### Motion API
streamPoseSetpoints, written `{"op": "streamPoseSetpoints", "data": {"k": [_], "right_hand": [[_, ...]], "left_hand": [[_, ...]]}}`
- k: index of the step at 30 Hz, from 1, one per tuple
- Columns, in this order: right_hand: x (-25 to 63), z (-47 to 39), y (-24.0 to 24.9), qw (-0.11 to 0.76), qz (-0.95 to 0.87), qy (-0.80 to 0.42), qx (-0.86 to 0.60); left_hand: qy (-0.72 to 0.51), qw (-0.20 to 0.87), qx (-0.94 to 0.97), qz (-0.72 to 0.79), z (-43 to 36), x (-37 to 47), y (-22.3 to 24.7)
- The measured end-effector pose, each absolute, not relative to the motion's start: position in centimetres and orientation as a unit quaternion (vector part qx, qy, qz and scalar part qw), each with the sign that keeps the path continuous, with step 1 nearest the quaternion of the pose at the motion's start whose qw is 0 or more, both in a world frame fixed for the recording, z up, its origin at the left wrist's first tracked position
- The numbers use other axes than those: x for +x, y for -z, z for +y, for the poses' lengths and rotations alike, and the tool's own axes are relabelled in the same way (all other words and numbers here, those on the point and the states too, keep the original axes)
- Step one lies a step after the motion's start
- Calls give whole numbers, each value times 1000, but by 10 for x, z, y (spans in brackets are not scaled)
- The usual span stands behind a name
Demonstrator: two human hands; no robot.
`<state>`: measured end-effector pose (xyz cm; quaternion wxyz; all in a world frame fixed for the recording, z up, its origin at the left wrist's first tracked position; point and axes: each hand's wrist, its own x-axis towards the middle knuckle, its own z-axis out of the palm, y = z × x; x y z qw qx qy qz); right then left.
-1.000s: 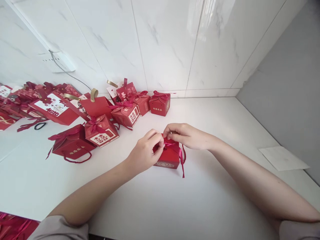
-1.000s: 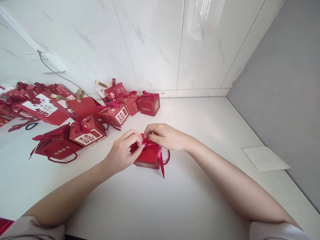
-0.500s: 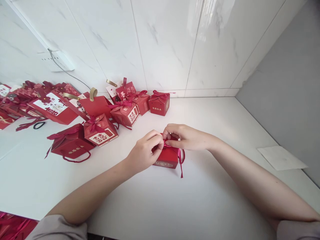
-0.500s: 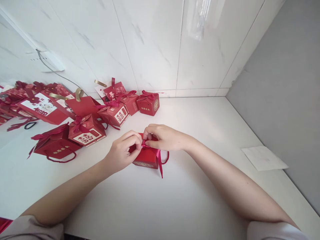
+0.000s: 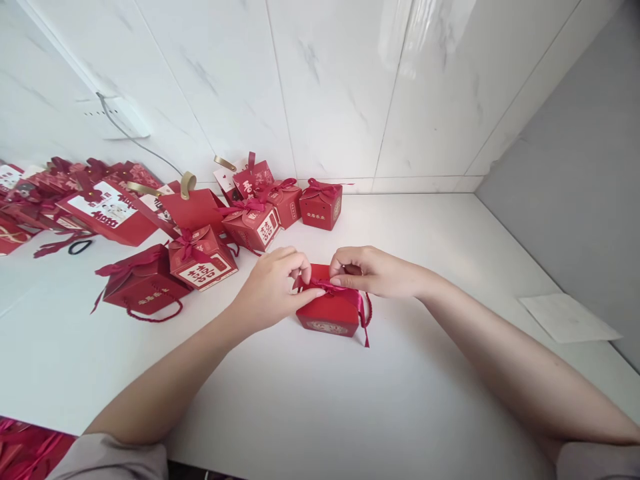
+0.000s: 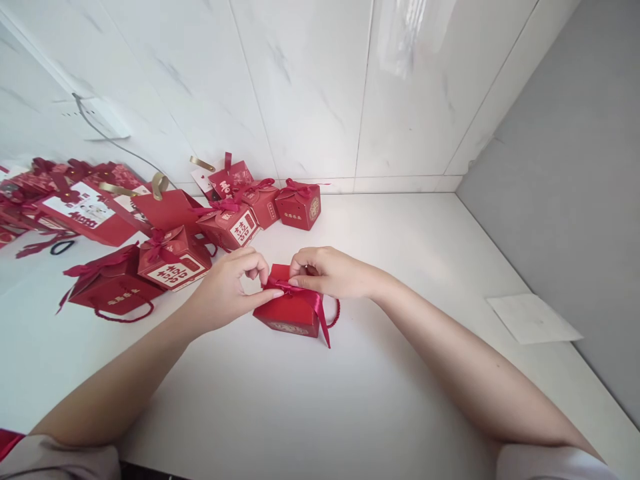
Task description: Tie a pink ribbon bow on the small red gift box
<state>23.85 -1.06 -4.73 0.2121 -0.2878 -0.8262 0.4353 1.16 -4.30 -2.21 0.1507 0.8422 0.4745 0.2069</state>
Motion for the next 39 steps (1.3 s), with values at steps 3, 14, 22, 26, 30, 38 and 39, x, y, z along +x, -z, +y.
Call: {"op": "streamPoseSetpoints", "data": {"k": [3, 14, 22, 26, 30, 38, 39], "right_hand": [[239, -11, 47, 210, -829, -428, -292], [238, -11, 45, 203, -826, -433, -297], [241, -10, 44, 192, -825, -439, -300], [245, -11, 39, 169, -821, -446, -315], [248, -14, 33, 144, -817, -435, -349], [252, -17, 24, 136, -803, -433, -387], [253, -17, 23, 132, -799, -432, -397]], "left_hand": [[-162, 206, 823, 504, -42, 7, 15], [-164, 301, 791, 506, -35, 3, 17], [-152, 393, 755, 502, -34, 4, 15], [-131, 406, 757, 495, -33, 2, 13], [-108, 411, 755, 499, -33, 0, 10], [-99, 442, 742, 495, -29, 0, 11], [-100, 449, 739, 493, -28, -1, 12]]}}
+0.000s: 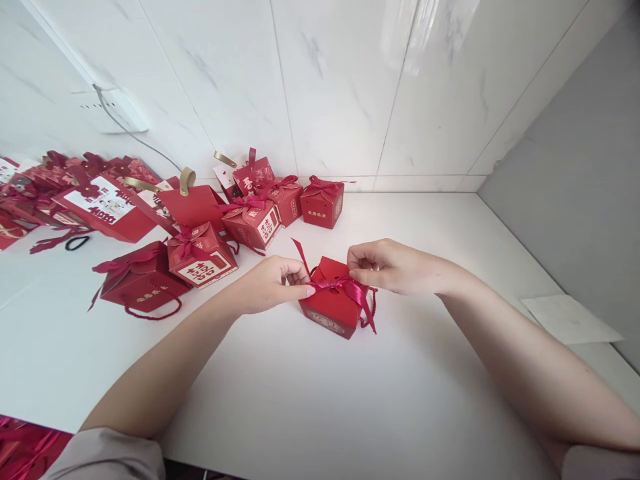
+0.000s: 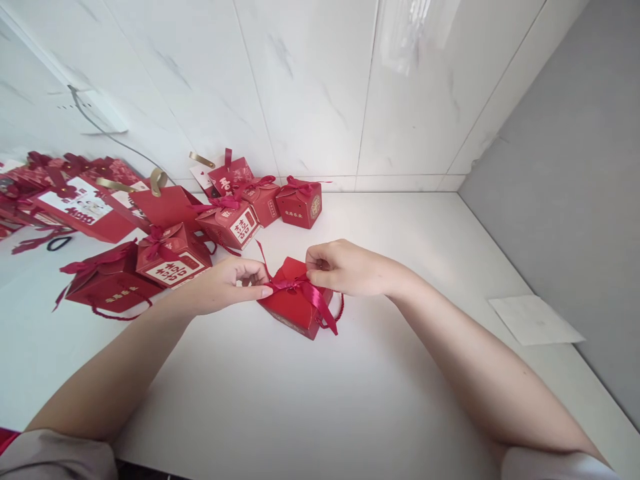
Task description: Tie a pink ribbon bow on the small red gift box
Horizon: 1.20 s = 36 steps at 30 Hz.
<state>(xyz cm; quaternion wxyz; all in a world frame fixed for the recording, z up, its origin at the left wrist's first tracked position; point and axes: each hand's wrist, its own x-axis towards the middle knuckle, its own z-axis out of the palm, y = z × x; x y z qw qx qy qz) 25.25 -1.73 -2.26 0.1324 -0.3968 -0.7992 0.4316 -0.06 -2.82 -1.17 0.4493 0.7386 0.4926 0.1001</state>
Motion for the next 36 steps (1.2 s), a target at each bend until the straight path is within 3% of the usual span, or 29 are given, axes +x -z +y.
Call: {"op": "streamPoseSetpoints", "data": {"k": [5, 15, 24, 36], "right_hand": [[256, -15, 18, 111, -771, -438, -449], [256, -16, 16, 58, -778, -425, -459], [264, -18, 13, 123, -790, -415, -435], [258, -15, 23, 119, -823, -403, -381]], "left_hand": [[-103, 479, 735, 469, -24, -4, 14], [-21, 416, 782, 463, -19, -15, 4], [-198, 327, 814, 437, -33, -1, 25], [-145, 375, 811, 424, -36, 3, 24]]}}
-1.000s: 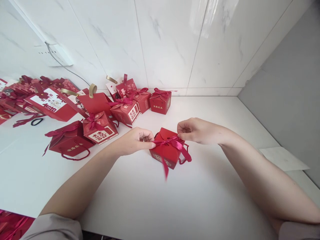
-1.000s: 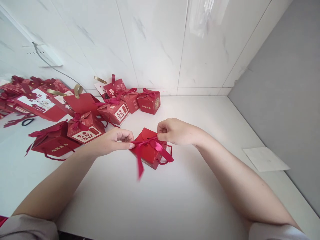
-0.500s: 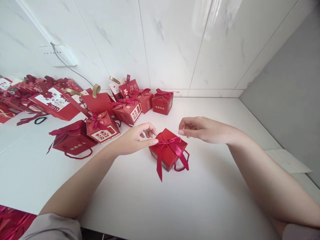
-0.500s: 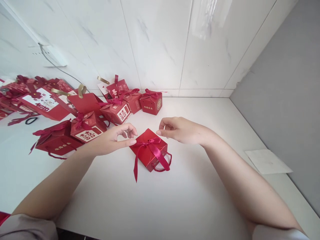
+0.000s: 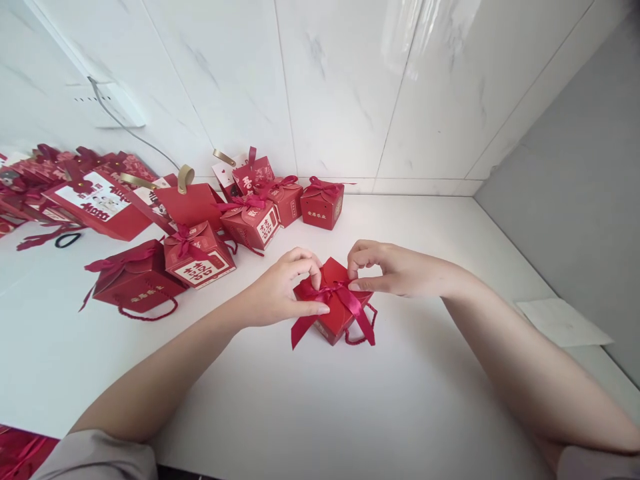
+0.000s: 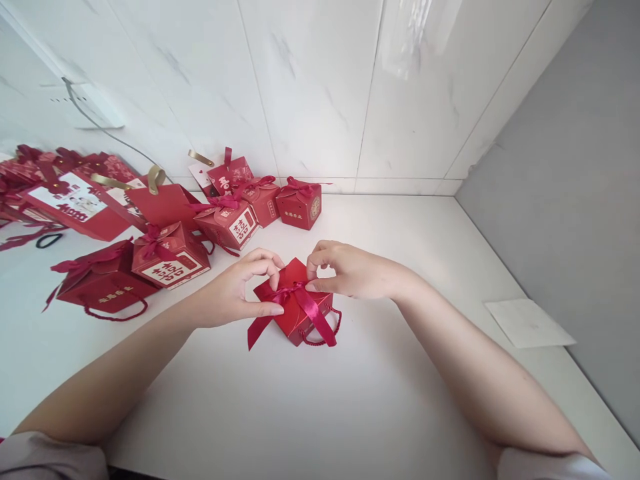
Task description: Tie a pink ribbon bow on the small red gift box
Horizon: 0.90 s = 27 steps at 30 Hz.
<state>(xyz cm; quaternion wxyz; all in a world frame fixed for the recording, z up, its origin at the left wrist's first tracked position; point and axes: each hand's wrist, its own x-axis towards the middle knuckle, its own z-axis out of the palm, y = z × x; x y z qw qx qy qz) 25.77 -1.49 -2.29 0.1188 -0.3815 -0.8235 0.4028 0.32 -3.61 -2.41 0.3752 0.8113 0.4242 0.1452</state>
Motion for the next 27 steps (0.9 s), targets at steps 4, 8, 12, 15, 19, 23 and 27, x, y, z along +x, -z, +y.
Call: {"op": "streamPoseSetpoints", "data": {"k": [4, 8, 12, 15, 19, 23, 27], "right_hand": [[257, -13, 22, 98, -787, -474, -383], [256, -11, 21, 93, -754, -545, -355], [256, -11, 20, 47, -739, -571, -355], [255, -12, 19, 20, -728, -580, -364], [255, -12, 19, 23, -713, -597, -366], [256, -11, 22, 18, -707, -615, -348], [255, -9, 23, 14, -698, -644, -312]], "left_hand": [[-131, 362, 818, 428, -34, 2, 23], [-134, 343, 831, 417, -31, -1, 23], [-125, 344, 832, 417, -27, -2, 27], [-133, 348, 826, 422, -25, -2, 30], [-120, 362, 818, 431, -25, 0, 30], [-116, 366, 810, 442, -28, 1, 28], [-109, 397, 793, 449, -29, -1, 28]]}}
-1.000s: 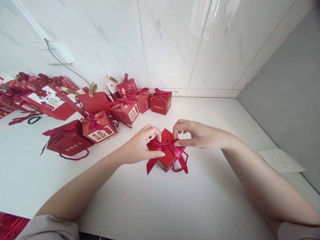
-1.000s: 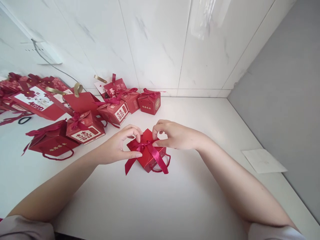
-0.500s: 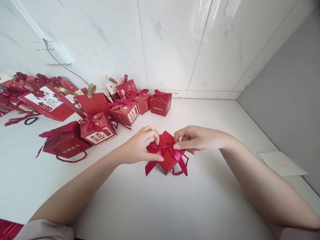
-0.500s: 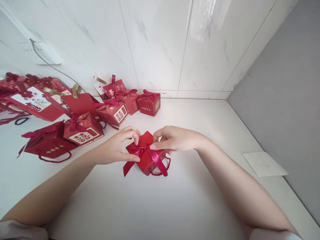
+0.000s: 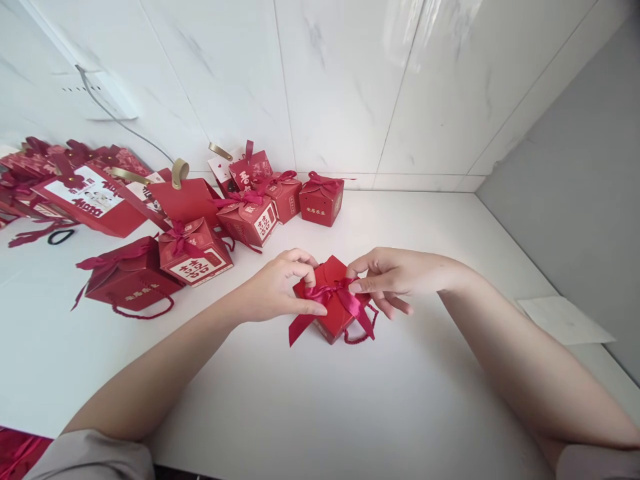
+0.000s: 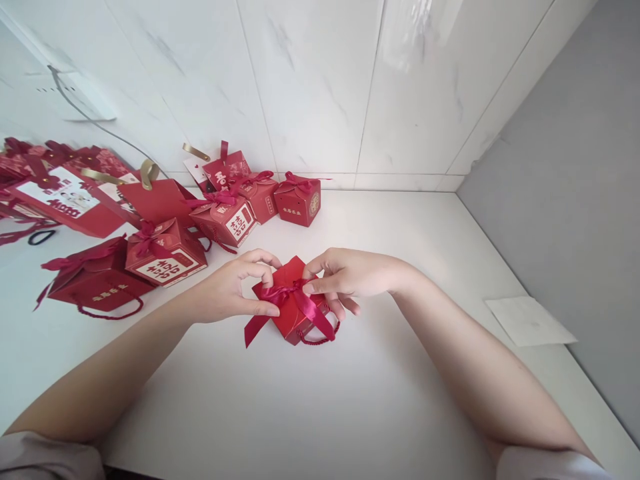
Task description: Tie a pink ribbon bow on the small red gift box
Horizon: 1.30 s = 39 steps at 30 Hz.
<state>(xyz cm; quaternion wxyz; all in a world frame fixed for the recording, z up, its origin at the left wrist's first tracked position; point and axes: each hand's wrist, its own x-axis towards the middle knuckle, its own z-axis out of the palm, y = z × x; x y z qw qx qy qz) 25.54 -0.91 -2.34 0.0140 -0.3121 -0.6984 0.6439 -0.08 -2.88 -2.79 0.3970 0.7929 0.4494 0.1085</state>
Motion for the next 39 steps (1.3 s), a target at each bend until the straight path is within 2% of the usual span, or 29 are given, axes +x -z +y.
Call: {"op": "streamPoseSetpoints", "data": {"k": [8, 14, 25, 30, 34, 39], "right_hand": [[255, -3, 32, 72, -709, -636, -296], [253, 1, 38, 115, -719, -630, -270], [262, 17, 57, 74, -700, -672, -232], [263, 24, 72, 85, -689, -697, -180], [264, 29, 86, 100, -673, -721, -135], [266, 34, 95, 123, -670, -720, -135]], "left_hand": [[-137, 431, 788, 417, -23, -5, 31], [-166, 390, 797, 431, -23, -3, 32], [-140, 385, 820, 399, -9, -11, 35], [-170, 480, 796, 327, 3, -15, 51], [-251, 589, 706, 303, 6, -11, 71], [-304, 668, 611, 297, -1, -5, 82]]}}
